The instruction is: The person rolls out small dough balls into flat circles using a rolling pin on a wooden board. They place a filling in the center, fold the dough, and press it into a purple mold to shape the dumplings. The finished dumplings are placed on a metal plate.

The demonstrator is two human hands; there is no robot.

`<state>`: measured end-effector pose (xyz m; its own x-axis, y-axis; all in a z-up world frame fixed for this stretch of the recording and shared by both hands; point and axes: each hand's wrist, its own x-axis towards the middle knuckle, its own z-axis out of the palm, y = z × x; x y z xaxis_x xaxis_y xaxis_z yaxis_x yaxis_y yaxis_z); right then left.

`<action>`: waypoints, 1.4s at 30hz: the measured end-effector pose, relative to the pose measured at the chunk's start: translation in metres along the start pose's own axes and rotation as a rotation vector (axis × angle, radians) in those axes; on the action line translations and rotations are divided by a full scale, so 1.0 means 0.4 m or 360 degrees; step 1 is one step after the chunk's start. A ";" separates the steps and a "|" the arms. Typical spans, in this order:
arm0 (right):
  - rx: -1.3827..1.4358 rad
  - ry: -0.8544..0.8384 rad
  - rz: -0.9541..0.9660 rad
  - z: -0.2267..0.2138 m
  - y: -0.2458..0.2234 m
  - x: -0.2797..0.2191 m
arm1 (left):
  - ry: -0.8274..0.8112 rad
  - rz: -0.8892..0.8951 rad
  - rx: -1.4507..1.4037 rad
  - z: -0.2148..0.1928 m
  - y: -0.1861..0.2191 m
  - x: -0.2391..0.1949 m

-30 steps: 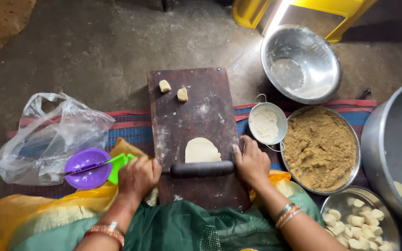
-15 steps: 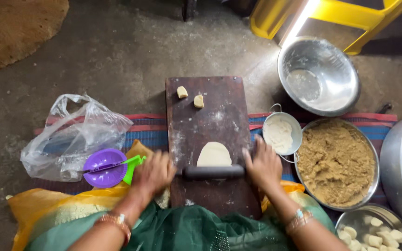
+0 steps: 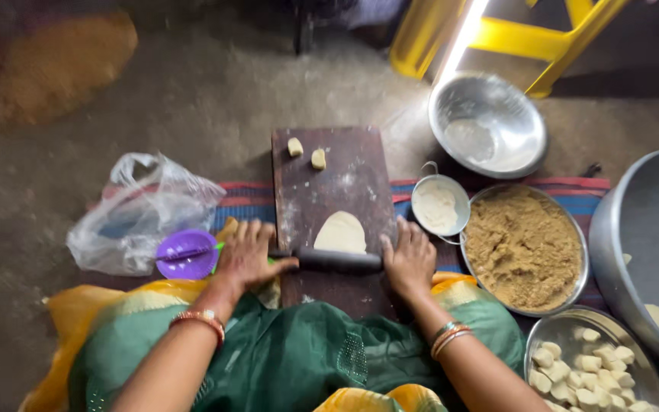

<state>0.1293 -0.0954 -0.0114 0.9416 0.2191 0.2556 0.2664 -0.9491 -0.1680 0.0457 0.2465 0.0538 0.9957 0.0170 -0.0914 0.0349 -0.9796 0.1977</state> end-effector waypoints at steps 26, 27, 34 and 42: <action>0.0236 -0.0880 -0.0651 -0.047 -0.214 0.217 | -0.0309 0.0121 -0.0397 0.101 0.113 -0.204; 0.0201 -0.0908 -0.0644 -0.067 -0.222 0.219 | -0.0304 0.0139 -0.0372 0.100 0.114 -0.205; 0.0772 -0.0473 -0.1045 -0.248 -0.182 0.153 | -0.0296 0.0157 -0.0391 0.081 0.112 -0.208; 0.0141 -0.0643 -0.0503 -0.175 0.011 0.036 | -0.0160 0.0114 -0.0344 0.051 0.123 -0.229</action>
<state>0.1296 -0.1123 0.0582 0.8120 0.5784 -0.0780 0.5506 -0.8035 -0.2264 -0.0454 0.1927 0.0519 0.9830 -0.0814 -0.1643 -0.0069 -0.9119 0.4104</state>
